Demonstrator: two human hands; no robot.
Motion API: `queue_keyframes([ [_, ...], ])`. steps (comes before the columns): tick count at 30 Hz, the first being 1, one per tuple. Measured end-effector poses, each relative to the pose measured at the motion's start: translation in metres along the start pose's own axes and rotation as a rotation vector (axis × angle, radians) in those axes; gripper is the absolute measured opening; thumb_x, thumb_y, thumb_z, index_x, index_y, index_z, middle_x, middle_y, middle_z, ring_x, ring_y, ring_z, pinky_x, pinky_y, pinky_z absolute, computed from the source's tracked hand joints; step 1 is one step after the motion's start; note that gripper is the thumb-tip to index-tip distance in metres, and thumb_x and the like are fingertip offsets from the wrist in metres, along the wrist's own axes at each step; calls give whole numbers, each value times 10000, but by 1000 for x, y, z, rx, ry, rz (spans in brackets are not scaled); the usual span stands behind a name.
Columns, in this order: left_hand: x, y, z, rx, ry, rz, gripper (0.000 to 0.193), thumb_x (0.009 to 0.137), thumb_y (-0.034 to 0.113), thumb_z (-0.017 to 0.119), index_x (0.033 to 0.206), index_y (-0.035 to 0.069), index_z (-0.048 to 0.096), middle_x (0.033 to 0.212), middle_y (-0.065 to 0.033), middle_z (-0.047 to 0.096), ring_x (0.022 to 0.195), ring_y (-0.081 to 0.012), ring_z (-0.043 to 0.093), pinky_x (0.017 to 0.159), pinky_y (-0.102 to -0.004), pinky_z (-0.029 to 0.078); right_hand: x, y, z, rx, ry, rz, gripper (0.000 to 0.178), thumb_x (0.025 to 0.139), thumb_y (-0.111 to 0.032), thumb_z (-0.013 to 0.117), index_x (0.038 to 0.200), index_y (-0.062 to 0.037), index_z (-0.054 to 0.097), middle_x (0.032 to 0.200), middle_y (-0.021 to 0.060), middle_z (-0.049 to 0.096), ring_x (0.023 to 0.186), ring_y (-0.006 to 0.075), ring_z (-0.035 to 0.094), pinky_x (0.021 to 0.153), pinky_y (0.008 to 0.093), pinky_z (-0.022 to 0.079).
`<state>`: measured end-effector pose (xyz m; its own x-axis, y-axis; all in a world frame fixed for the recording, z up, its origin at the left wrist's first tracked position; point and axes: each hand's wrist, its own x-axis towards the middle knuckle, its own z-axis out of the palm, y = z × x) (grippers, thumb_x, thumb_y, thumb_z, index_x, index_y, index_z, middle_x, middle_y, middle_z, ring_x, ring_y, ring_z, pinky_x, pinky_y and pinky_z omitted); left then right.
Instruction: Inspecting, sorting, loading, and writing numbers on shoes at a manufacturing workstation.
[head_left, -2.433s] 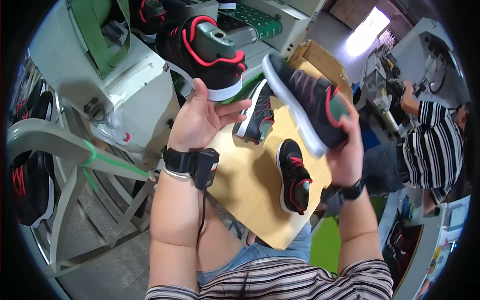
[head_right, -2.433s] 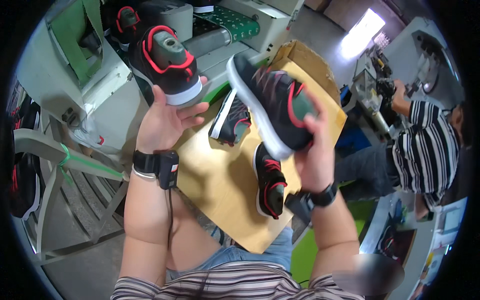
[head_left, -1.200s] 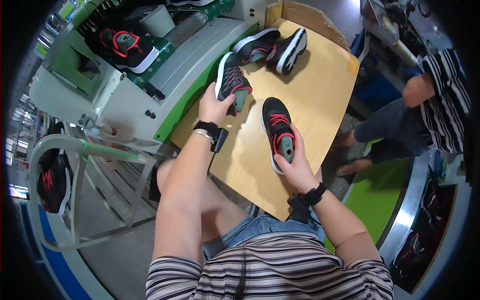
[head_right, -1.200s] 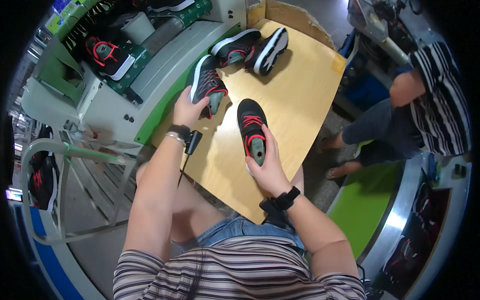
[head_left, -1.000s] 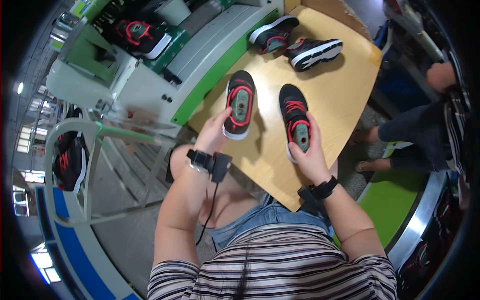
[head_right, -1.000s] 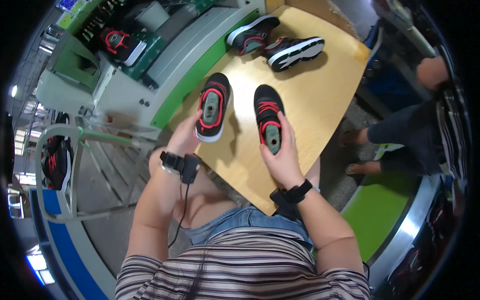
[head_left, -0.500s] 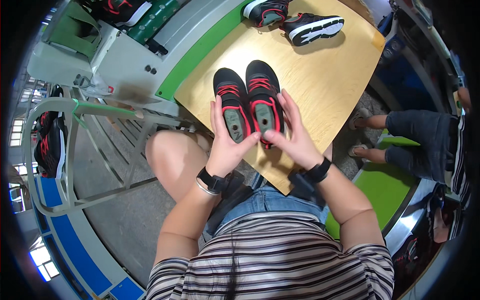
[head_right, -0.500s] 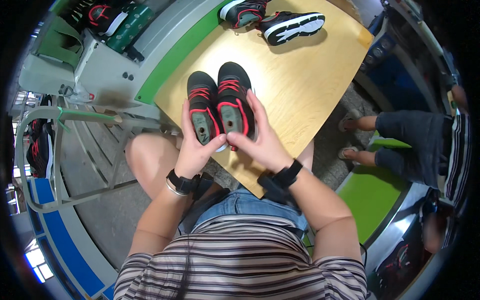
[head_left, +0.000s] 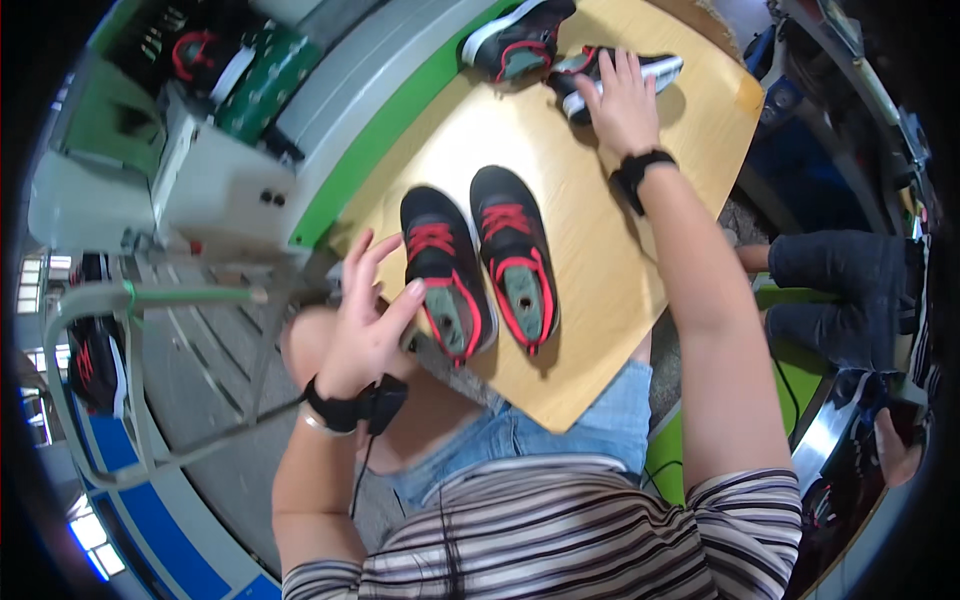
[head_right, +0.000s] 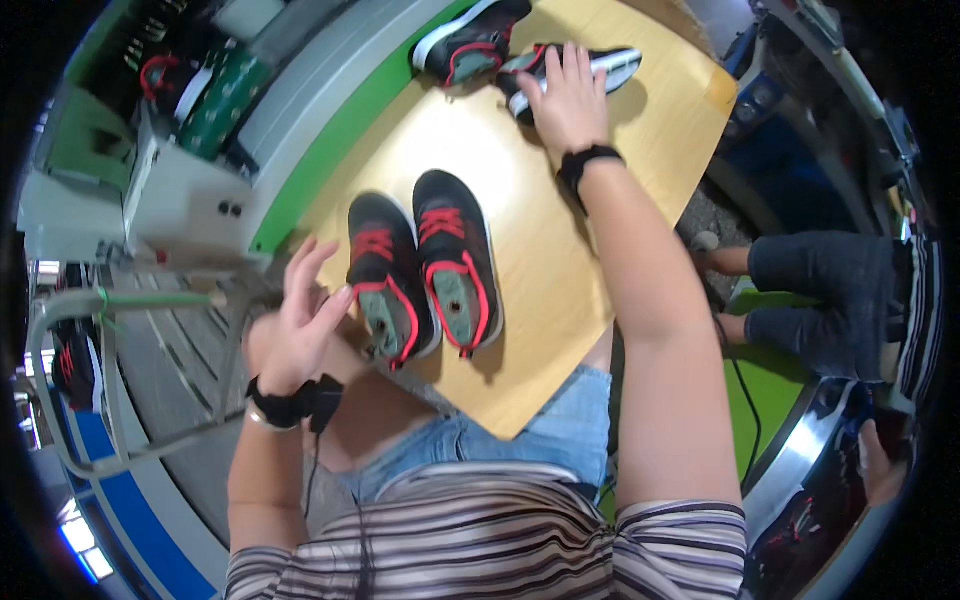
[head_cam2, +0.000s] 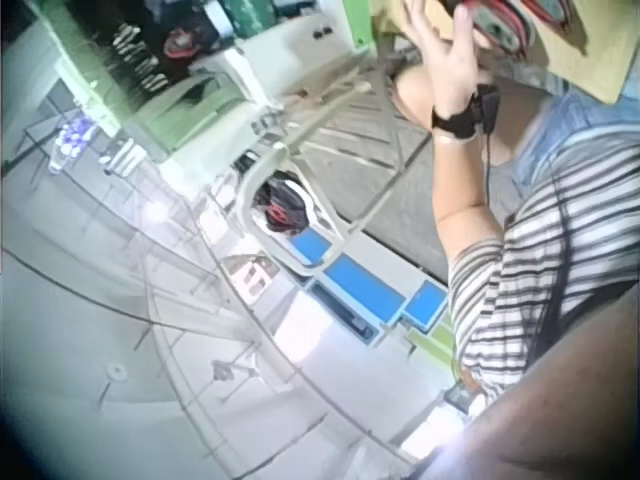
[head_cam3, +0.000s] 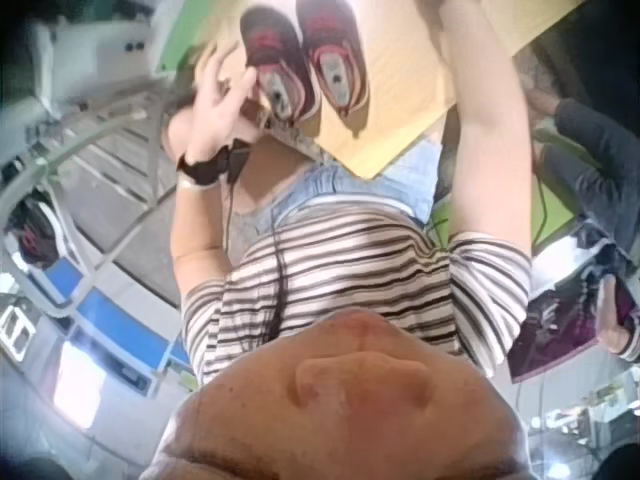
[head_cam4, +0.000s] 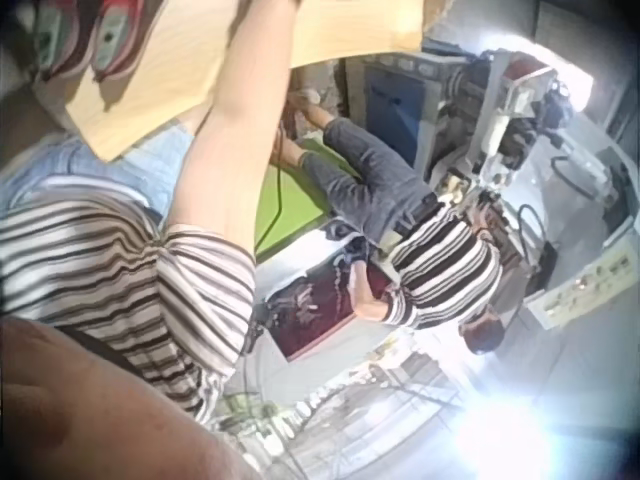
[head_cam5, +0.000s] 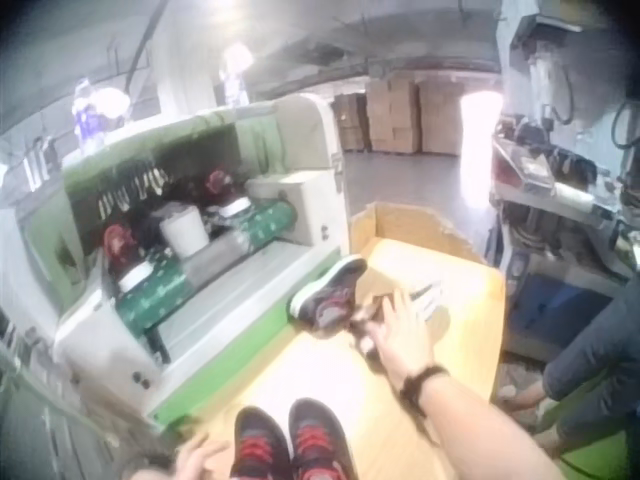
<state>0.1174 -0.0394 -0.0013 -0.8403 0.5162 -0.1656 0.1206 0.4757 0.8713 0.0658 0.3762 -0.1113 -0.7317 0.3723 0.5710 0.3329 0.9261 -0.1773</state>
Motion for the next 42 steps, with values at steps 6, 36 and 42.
queue_keyframes([
  [6, 95, 51, -39, 334, -64, 221, 561, 902, 303, 688, 1377, 75, 495, 1512, -216, 346, 1432, -346, 317, 1125, -434, 312, -50, 10, -63, 537, 73, 390, 908, 883, -525, 668, 1506, 1, 268, 1520, 311, 286, 1439, 441, 260, 1170, 460, 243],
  [36, 143, 135, 82, -543, -557, -341, 501, 963, 425, 577, 1292, 47, 585, 1209, -79, 683, 1059, -210, 661, 985, -397, 484, -51, 52, -72, 1148, -153, 505, 720, 682, -125, 714, 1361, -123, 475, 1320, 221, 464, 1234, 325, 486, 1030, 393, 427],
  [42, -6, 105, 156, -903, -378, -303, 953, 911, 366, 684, 1532, -11, 68, 1246, -176, 598, 1163, -216, 580, 973, -366, 467, -139, 53, -176, 1346, -178, 758, 717, 756, 89, 557, 1439, -73, 409, 1160, 83, 586, 952, 143, 594, 835, 270, 500],
])
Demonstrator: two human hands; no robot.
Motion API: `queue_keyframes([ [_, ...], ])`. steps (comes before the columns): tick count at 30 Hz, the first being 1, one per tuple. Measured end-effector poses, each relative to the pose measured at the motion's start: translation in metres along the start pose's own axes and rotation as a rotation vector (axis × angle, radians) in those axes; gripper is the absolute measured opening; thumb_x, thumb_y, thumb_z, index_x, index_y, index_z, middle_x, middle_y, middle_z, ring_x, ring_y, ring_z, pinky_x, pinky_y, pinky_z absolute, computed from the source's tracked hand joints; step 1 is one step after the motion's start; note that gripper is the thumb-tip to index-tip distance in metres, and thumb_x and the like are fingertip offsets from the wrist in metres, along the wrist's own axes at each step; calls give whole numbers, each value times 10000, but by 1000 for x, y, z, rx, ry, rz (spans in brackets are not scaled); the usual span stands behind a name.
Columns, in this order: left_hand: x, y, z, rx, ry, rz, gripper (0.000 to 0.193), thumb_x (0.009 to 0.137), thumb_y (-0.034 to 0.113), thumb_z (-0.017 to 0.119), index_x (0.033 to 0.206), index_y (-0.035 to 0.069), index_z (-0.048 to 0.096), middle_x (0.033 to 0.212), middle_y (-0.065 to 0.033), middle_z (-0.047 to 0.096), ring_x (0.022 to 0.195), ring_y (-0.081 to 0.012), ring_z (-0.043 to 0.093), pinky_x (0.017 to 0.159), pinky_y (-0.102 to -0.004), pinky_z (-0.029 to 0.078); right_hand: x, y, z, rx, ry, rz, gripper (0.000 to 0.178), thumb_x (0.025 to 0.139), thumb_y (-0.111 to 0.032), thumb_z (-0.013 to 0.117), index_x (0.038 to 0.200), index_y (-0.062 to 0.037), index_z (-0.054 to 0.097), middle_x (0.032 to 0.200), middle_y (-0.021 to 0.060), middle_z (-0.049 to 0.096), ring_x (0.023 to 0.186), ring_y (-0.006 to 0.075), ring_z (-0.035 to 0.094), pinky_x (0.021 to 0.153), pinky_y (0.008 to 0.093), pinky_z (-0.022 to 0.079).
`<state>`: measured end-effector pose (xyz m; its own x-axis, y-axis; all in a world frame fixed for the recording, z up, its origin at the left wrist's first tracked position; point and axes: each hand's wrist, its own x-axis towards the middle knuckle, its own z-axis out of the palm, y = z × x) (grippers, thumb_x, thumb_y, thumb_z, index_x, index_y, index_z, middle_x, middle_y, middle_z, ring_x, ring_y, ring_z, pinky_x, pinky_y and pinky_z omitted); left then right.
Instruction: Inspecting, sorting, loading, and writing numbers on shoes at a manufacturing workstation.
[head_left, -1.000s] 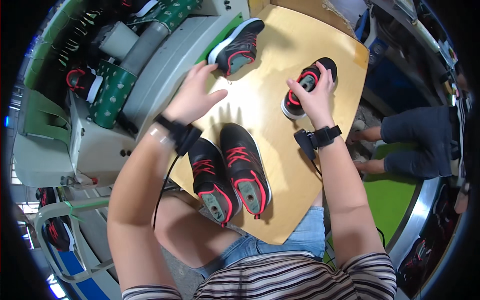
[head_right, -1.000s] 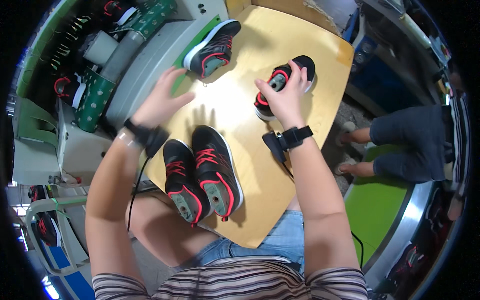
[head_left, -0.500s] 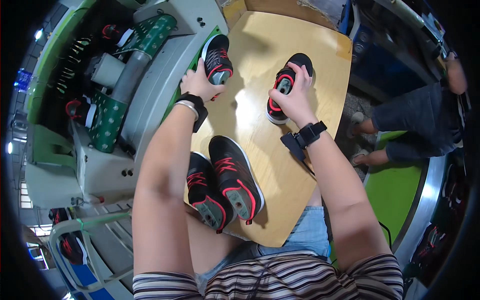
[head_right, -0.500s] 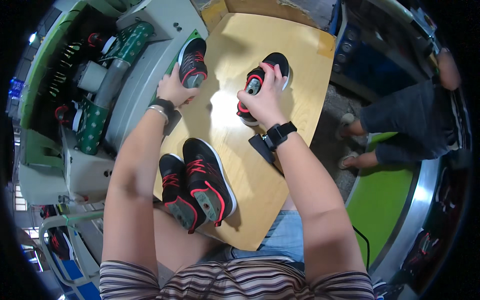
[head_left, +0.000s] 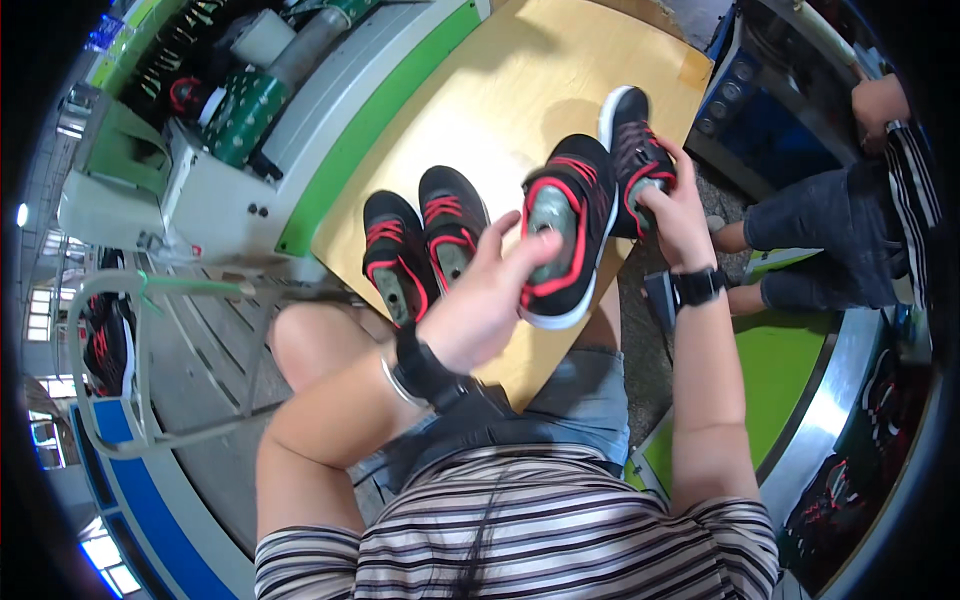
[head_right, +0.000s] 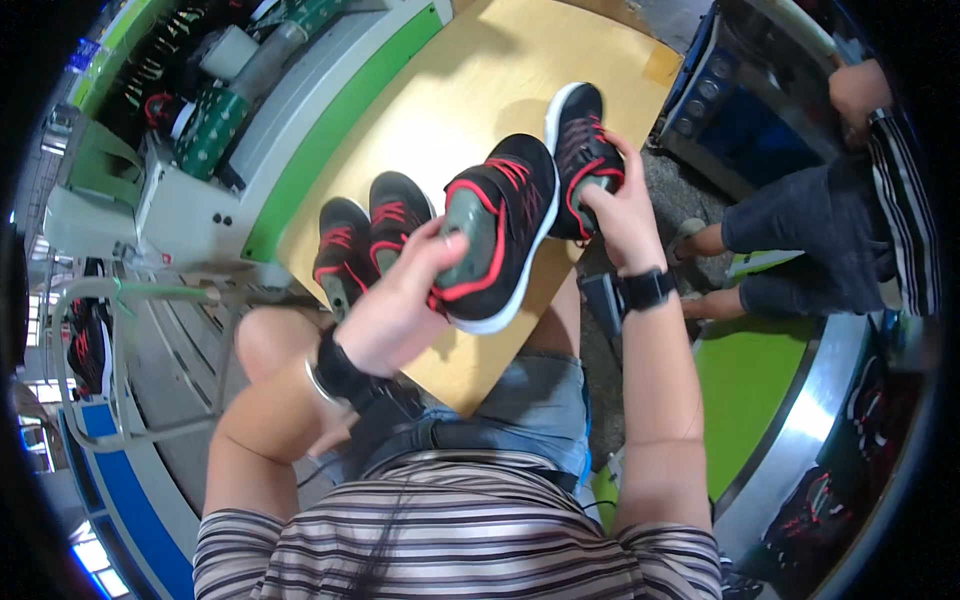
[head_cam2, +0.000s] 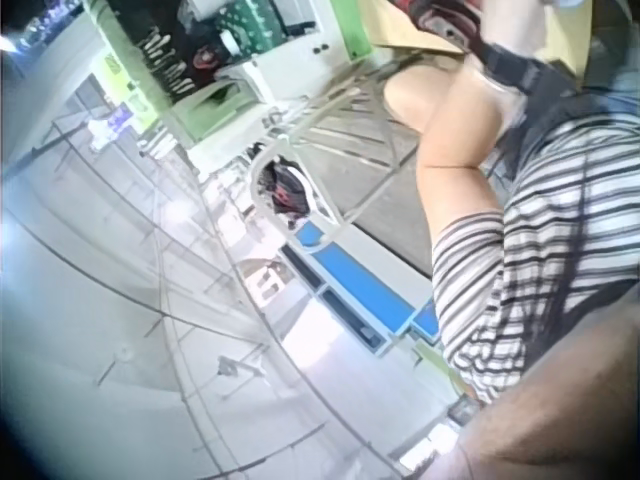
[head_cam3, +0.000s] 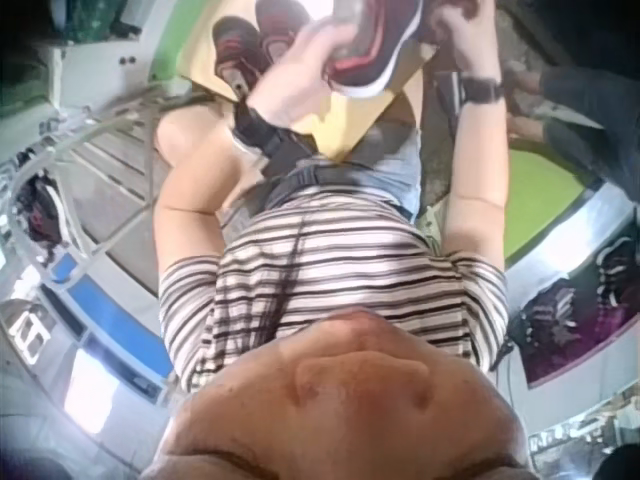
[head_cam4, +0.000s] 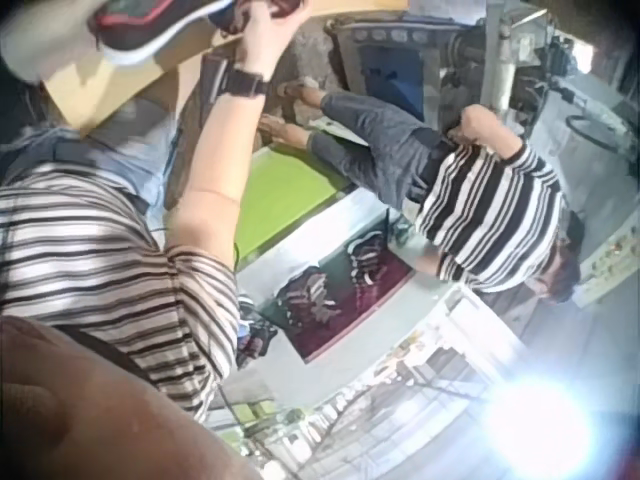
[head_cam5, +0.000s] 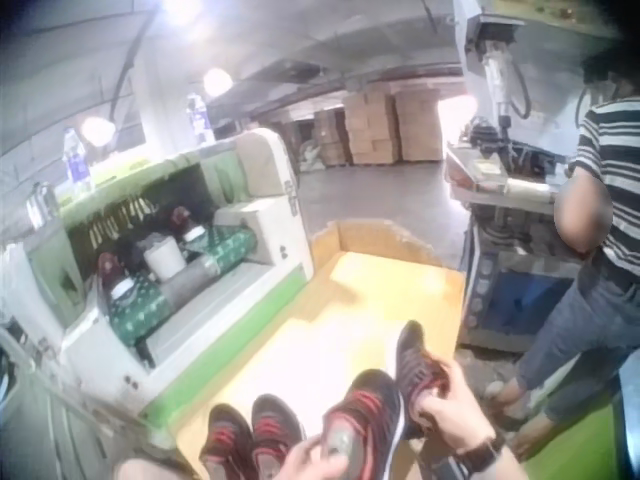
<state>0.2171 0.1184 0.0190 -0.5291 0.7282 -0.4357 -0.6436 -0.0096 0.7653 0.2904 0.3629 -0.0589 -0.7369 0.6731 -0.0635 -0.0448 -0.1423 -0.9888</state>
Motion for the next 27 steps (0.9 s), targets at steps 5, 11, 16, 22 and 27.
queue_keyframes([
  [5, -34, -39, 16, -9, 71, 88, 932, 922, 242, 690, 1536, -4, 33, 1307, -197, 545, 1188, -218, 562, 1023, -336, 441, -32, -4, -8, -115, 44, -91, 758, 743, 99, 569, 1465, -61, 402, 1233, 91, 570, 1046, 159, 596, 887, 281, 505],
  [11, 14, -66, 5, 407, 173, 277, 891, 954, 208, 626, 1549, -25, 4, 1402, -196, 454, 1208, -194, 513, 989, -296, 432, -36, -3, 18, -443, -83, -291, 727, 783, -20, 617, 1472, -44, 387, 1388, 193, 511, 1266, 256, 516, 1072, 345, 393],
  [16, 8, -50, -7, 710, 126, 215, 797, 968, 187, 595, 1566, 2, 102, 1633, -254, 52, 1500, -276, 188, 1080, -297, 349, -37, 12, 42, -420, -142, -312, 646, 827, -16, 612, 1447, -46, 431, 1384, 198, 529, 1285, 276, 523, 1065, 354, 408],
  [22, -16, 34, -66, 1064, 211, 815, 520, 874, 132, 692, 1369, 116, 532, 1492, -238, 387, 1384, -351, 405, 1074, -409, 398, -56, 19, 63, -444, -120, -346, 675, 817, 3, 599, 1463, -60, 417, 1420, 200, 488, 1324, 303, 482, 1108, 370, 366],
  [27, 21, 132, -193, 2266, 891, 838, 473, 788, 138, 653, 1257, 117, 587, 1307, -165, 556, 1231, -357, 503, 977, -519, 421, -52, 32, 71, -396, -41, -375, 643, 823, -24, 620, 1439, -57, 438, 1357, 207, 517, 1262, 360, 497, 1094, 412, 370],
])
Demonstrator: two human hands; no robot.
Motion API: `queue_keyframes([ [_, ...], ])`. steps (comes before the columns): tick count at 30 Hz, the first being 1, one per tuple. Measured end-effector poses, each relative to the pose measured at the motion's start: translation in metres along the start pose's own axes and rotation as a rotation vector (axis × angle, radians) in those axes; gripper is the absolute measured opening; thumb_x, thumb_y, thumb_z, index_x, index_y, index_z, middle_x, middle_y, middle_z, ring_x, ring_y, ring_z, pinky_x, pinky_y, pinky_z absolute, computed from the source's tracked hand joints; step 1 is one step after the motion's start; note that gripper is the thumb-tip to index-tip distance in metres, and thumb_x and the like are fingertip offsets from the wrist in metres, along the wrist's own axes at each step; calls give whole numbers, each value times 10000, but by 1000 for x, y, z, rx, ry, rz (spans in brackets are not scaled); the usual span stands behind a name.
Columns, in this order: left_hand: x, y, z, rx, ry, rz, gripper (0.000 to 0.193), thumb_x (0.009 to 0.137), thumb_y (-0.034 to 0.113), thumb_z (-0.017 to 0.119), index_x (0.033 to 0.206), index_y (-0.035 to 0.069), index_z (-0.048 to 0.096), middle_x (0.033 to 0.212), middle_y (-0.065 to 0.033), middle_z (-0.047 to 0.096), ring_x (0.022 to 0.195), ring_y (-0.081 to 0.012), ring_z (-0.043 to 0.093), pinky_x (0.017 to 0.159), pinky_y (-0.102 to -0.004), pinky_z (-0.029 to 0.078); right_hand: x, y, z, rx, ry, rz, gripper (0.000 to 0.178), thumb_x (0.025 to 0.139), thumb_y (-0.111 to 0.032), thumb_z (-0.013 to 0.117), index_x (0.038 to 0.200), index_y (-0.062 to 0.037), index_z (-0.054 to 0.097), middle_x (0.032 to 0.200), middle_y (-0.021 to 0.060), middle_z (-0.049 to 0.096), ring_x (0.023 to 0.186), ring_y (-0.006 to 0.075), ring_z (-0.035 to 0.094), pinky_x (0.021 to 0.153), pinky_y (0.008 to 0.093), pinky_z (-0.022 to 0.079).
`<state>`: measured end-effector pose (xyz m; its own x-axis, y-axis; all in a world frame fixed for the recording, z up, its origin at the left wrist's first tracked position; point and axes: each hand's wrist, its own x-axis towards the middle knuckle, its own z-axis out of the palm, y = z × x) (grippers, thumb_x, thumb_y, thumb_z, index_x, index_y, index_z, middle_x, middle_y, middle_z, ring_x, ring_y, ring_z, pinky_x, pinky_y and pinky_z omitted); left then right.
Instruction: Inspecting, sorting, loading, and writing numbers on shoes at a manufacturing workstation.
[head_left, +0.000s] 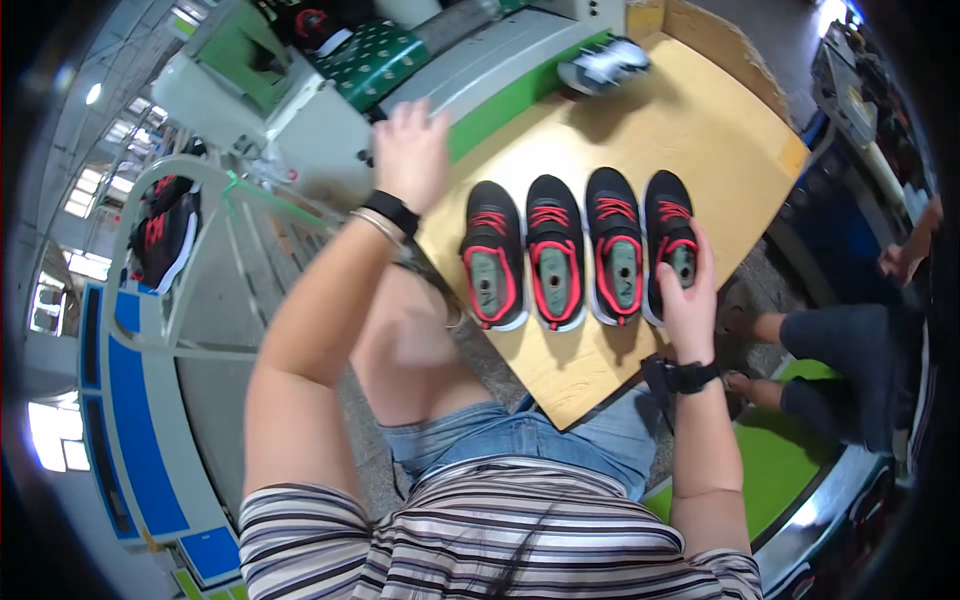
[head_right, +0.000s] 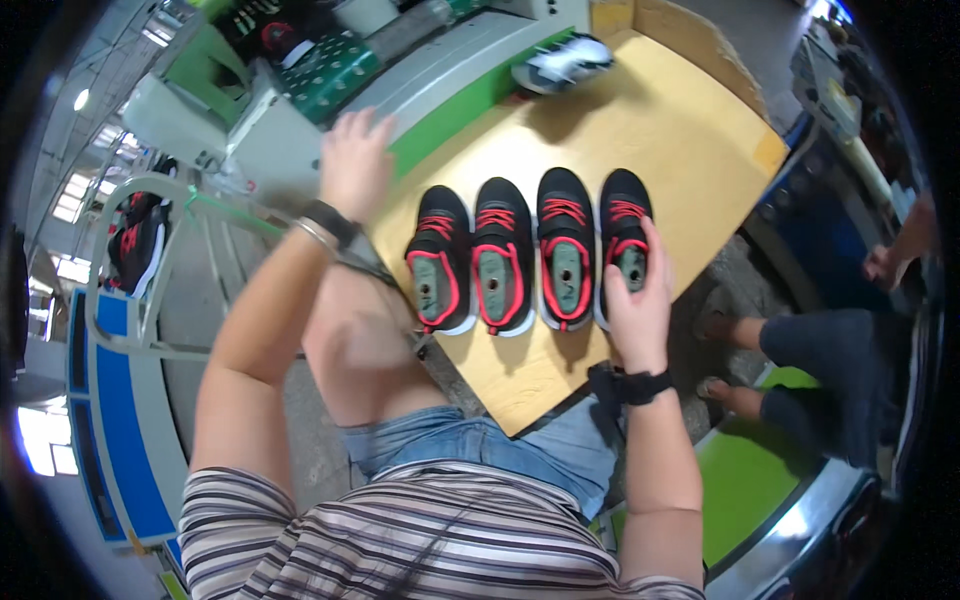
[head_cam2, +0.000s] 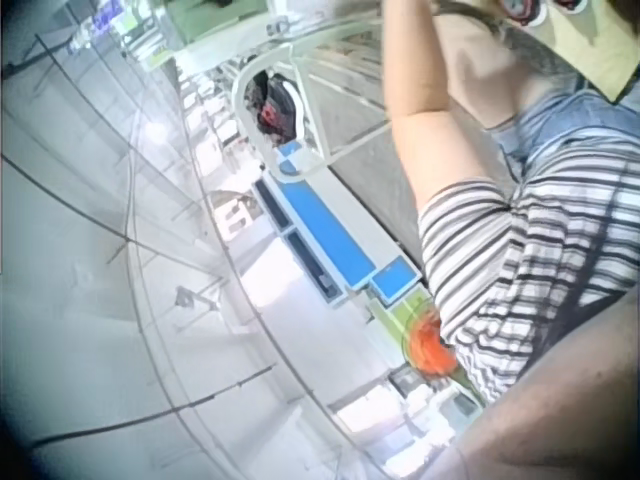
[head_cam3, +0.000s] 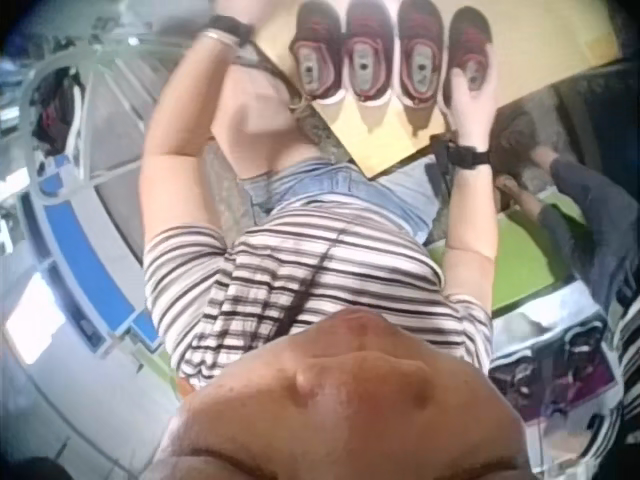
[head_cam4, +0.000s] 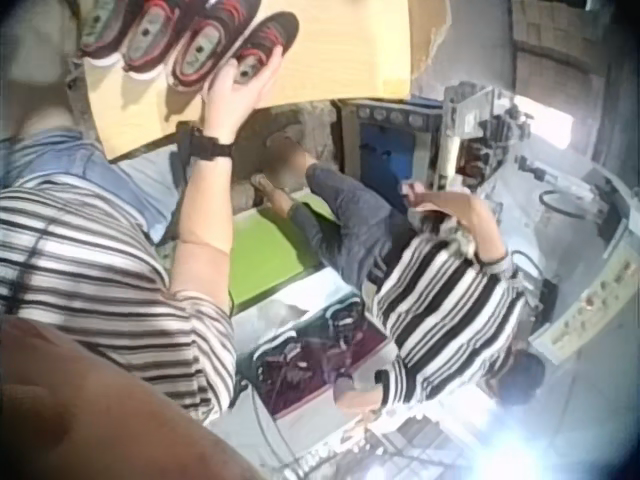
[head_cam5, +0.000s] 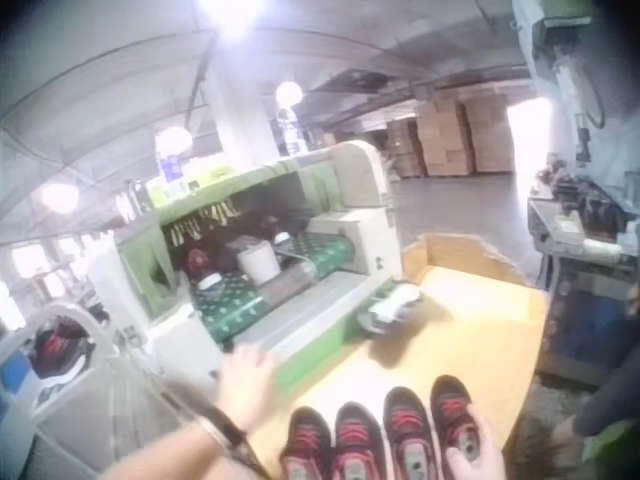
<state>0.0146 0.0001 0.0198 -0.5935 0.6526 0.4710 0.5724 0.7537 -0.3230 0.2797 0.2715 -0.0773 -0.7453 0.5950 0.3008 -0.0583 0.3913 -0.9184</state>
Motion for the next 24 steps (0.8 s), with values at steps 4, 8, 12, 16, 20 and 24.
queue_keyframes([
  [4, -5, -46, 39, 331, -218, 3, 332, 836, 140, 583, 1166, 107, 608, 1098, -99, 610, 1086, -279, 539, 976, -467, 390, 0, -1, 1, -149, 0, -16, 653, 832, -35, 641, 1445, -71, 420, 1397, 185, 501, 1309, 367, 444, 1127, 423, 325],
  [8, 1, -42, 41, 411, -247, 44, 189, 845, 122, 578, 1027, 116, 628, 942, -47, 616, 1016, -241, 558, 960, -432, 380, -1, -1, -1, -180, 28, -8, 651, 828, -33, 642, 1441, -75, 427, 1399, 185, 498, 1307, 367, 447, 1129, 422, 327],
  [12, 1, -49, 25, 297, -185, 55, 148, 846, 128, 600, 990, 133, 629, 919, -40, 612, 938, -220, 586, 871, -415, 419, -1, 3, 0, -146, 7, -14, 642, 838, -42, 641, 1442, -61, 421, 1396, 189, 500, 1303, 355, 454, 1122, 411, 332],
  [16, -18, -35, -15, -175, 243, -75, 139, 853, 141, 670, 979, 92, 635, 877, -71, 618, 841, -235, 614, 741, -362, 460, -5, -1, 7, 55, 90, 80, 632, 864, -72, 651, 1438, -9, 395, 1433, 212, 446, 1311, 350, 443, 1111, 418, 334],
  [20, -73, 15, -71, -1211, 407, -521, 135, 932, 68, 675, 1050, 11, 642, 917, -21, 659, 823, -97, 612, 757, -253, 492, -33, -20, 6, -419, 341, -370, 640, 841, -91, 712, 1399, 5, 416, 1379, 196, 403, 1248, 340, 442, 1062, 431, 363],
  [24, -141, 68, -111, -1833, -58, -622, 145, 990, 55, 570, 1127, 7, 580, 974, -87, 681, 896, -134, 668, 804, -259, 518, -85, -84, 37, 657, -437, 127, 845, 822, -307, 811, 1469, -22, 348, 952, 29, 531, 834, 109, 500, 808, 275, 447],
])
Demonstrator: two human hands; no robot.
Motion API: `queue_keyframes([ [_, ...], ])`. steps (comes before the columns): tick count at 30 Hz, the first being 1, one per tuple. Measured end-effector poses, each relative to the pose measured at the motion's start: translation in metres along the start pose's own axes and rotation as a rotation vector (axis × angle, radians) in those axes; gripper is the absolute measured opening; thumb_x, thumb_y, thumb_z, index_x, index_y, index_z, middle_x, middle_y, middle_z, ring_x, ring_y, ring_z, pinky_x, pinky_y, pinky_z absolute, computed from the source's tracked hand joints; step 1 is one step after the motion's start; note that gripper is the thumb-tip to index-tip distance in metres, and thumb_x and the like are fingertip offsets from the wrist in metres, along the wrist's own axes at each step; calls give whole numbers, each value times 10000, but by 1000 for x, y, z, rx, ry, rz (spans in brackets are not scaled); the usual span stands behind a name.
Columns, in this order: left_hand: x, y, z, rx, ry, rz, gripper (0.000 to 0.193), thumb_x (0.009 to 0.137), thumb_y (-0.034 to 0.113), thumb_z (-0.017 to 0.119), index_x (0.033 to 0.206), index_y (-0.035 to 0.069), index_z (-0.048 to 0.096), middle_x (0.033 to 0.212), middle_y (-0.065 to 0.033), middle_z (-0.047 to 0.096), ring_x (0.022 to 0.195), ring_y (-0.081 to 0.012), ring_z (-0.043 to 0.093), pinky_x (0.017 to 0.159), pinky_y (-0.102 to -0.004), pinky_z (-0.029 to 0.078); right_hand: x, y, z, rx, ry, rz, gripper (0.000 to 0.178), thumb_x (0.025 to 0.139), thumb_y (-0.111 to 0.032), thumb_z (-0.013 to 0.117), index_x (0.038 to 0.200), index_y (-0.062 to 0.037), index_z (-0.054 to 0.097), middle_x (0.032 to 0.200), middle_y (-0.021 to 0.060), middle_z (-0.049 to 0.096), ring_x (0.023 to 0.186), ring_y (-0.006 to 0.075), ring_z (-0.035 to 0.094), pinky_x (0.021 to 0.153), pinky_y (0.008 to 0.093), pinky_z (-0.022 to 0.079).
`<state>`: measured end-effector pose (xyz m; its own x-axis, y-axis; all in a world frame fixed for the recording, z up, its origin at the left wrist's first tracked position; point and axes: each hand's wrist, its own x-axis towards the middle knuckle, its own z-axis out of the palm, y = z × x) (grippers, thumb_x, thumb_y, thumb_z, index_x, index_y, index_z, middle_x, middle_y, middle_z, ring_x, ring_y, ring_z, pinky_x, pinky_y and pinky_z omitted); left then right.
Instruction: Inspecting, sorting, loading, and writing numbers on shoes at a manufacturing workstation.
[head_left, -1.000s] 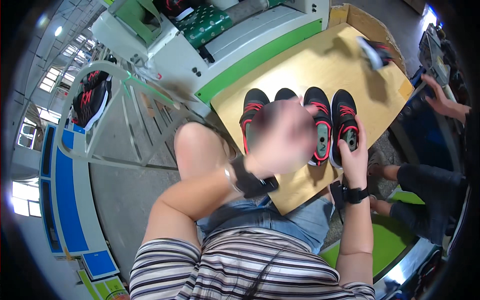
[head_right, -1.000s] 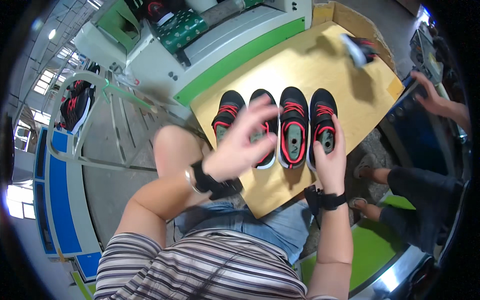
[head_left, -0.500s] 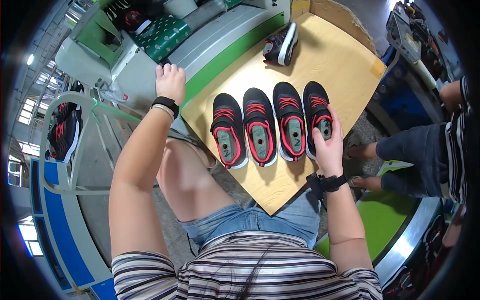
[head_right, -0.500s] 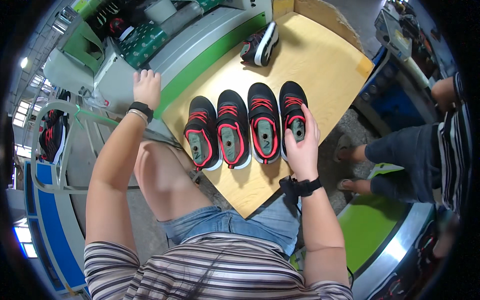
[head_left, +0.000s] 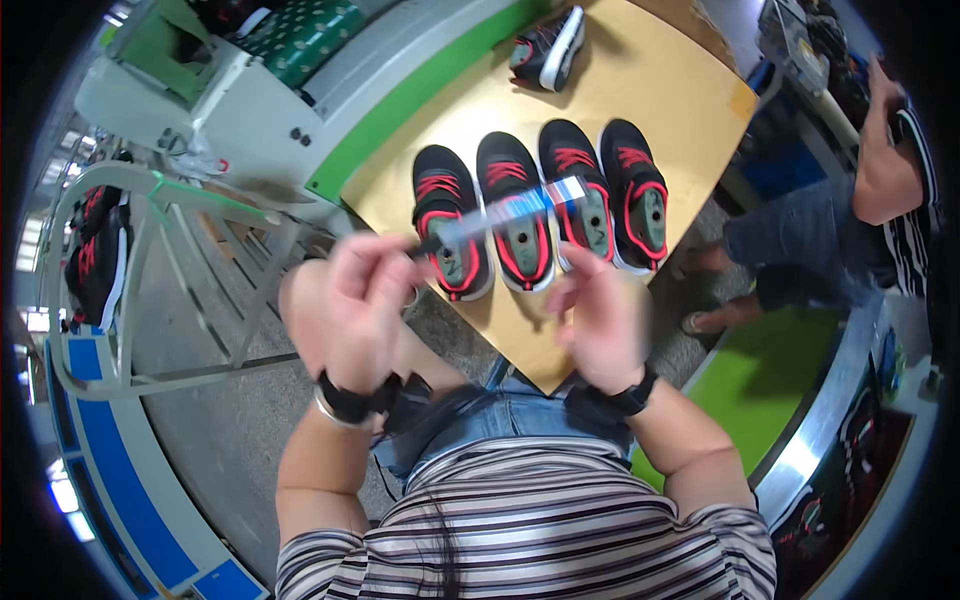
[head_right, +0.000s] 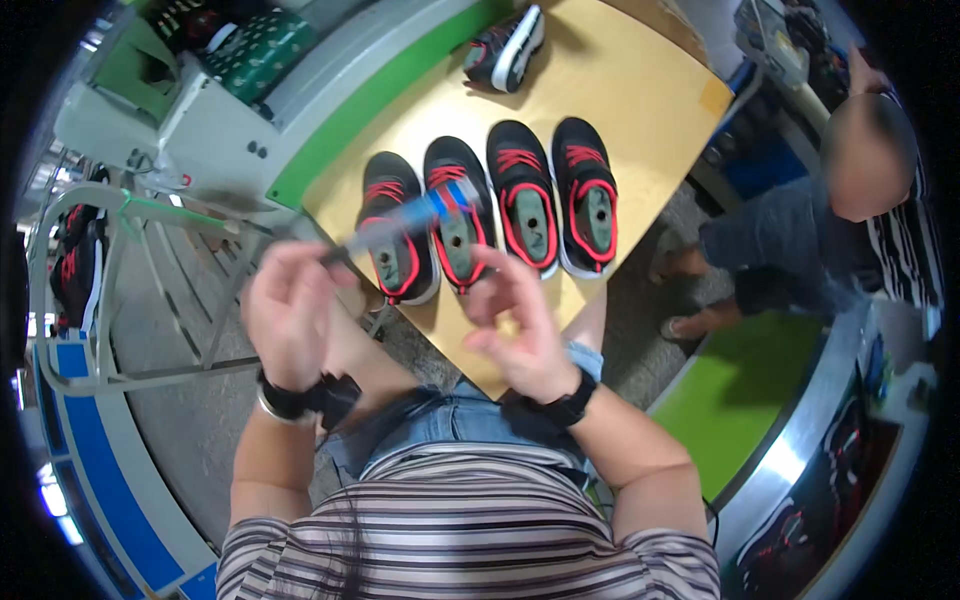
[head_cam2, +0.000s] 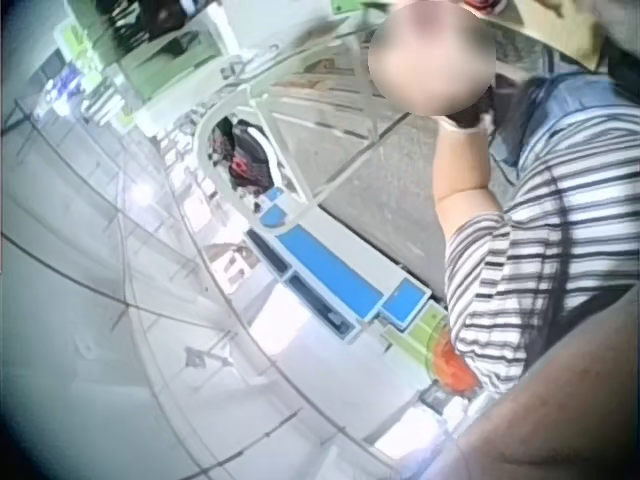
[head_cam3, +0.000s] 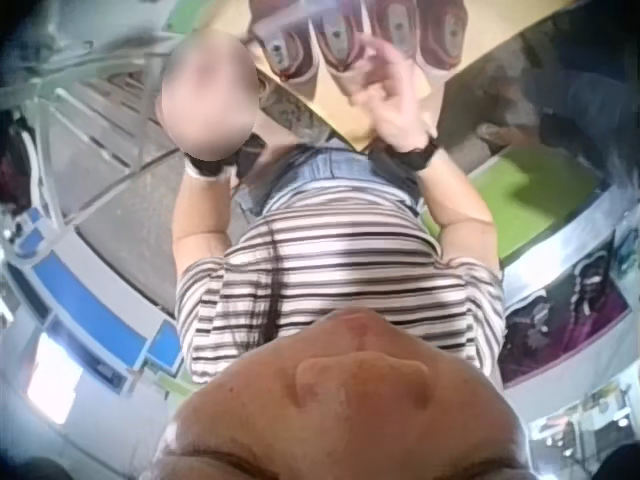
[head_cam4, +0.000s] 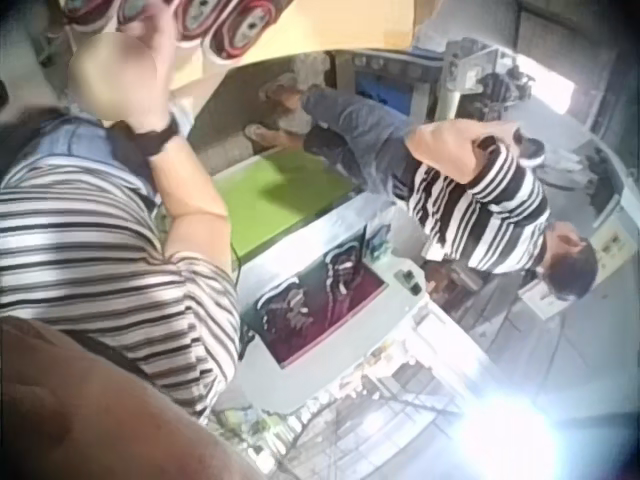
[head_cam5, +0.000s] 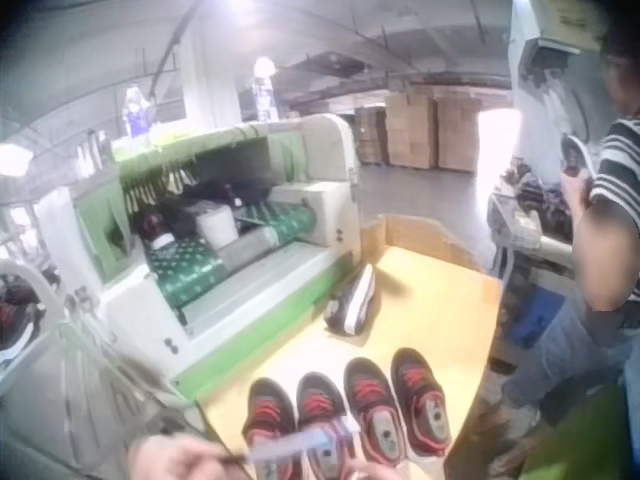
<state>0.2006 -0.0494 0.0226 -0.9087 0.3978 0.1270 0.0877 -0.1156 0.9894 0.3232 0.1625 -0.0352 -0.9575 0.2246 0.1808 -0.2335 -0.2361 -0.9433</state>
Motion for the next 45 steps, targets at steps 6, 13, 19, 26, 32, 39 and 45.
queue_keyframes([
  [6, -54, -45, 17, 20, -271, -227, 196, 967, 87, 635, 1136, 0, 590, 974, -27, 658, 895, -119, 629, 795, -281, 515, -14, 8, 35, 164, 10, 359, 249, 987, -193, 614, 1178, -35, 593, 864, -6, 576, 736, 55, 519, 659, 205, 427],
  [13, -54, -45, 10, 45, -525, -446, 195, 993, 159, 600, 1068, -19, 627, 772, 24, 545, 705, -82, 518, 630, -263, 445, -19, 2, 36, -62, 45, 316, 127, 979, -161, 617, 974, -35, 625, 810, 3, 614, 686, 54, 546, 619, 206, 436],
  [19, -35, -47, 14, -143, -763, -549, 272, 1029, 253, 548, 1029, -6, 632, 720, 41, 506, 641, -51, 450, 585, -221, 387, -23, -9, 27, -138, 89, 305, 172, 979, -194, 606, 939, -28, 627, 823, 33, 635, 632, 58, 548, 570, 200, 433],
  [26, -23, -62, 9, -184, -975, -591, 349, 1060, 297, 480, 1020, -23, 614, 704, 34, 515, 606, -51, 447, 590, -205, 377, -24, -4, 25, -123, 59, 314, 144, 981, -176, 600, 934, -41, 625, 934, 57, 654, 651, 50, 534, 575, 197, 431],
  [32, -21, -69, 5, -311, -985, -715, 381, 1057, 346, 478, 1034, -9, 614, 699, 35, 490, 619, -59, 436, 568, -212, 365, -23, -7, 24, -98, 20, 362, 155, 985, -181, 604, 970, -31, 640, 878, 29, 648, 676, 51, 533, 595, 208, 432],
  [39, -17, -59, 5, -237, -1036, -653, 411, 1062, 371, 452, 1032, -13, 593, 702, 23, 495, 589, -69, 455, 556, -215, 377, -22, -14, 25, -177, 41, 362, 187, 974, -206, 610, 951, -24, 648, 972, 109, 694, 642, 47, 542, 573, 190, 445],
  [45, -23, -55, 13, -189, -925, -544, 397, 1062, 359, 450, 993, -5, 592, 705, 8, 519, 625, -93, 522, 592, -257, 435, -15, -16, 20, -154, 90, 381, 202, 969, -217, 619, 913, -23, 631, 911, 127, 700, 623, 69, 566, 542, 199, 458],
])
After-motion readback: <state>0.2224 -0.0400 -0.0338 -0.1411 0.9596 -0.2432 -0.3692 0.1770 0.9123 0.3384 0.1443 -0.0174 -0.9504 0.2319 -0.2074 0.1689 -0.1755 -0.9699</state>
